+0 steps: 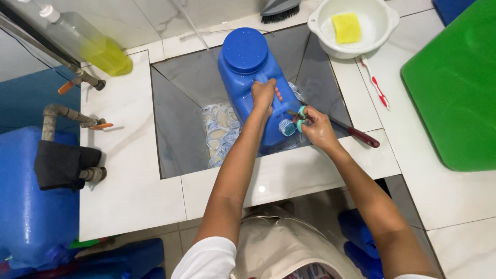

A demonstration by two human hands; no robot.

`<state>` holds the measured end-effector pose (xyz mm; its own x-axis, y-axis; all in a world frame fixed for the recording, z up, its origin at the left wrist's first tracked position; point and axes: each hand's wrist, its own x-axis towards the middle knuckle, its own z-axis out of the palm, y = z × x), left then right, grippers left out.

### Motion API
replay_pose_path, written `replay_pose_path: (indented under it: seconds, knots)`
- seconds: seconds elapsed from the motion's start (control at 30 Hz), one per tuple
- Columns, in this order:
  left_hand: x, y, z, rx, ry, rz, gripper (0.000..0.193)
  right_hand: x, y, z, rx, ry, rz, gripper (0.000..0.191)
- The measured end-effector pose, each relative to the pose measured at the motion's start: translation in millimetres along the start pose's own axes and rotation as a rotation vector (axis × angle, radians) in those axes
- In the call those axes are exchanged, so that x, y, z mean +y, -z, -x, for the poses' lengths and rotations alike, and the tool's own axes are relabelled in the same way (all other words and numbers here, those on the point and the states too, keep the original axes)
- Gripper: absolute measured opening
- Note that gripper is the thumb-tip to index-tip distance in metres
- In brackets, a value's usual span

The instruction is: The person rinses a large blue plastic jerrycan under running water in a sink, removes the cap, scrubs the container with a sponge, cuts a plastic tie from its handle using scissors, scrubs again with soap, rinses the inside and outside, and carries the container away.

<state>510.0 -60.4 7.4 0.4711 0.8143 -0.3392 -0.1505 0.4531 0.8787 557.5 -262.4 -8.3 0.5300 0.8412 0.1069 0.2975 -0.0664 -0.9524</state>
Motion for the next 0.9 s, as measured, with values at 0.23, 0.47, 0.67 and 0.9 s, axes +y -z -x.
replay_pose_path:
  seconds: [0.23, 0.47, 0.67, 0.9]
  knots:
    - [-6, -7, -6, -0.092, 0.023, 0.093, 0.011, -38, 0, -9, 0.068, 0.243, 0.338, 0.024]
    - [-22, -17, -26, -0.283, -0.098, 0.069, 0.024, -67, -32, -37, 0.289, 0.366, 0.368, 0.022]
    - [-8, -9, -34, -0.293, 0.128, 0.145, 0.017, -51, 32, -48, 0.483, 0.043, 0.595, 0.019]
    - [35, 45, -50, -0.528, 0.173, -0.506, 0.024, 16, 119, -34, 0.093, -0.662, 0.833, 0.037]
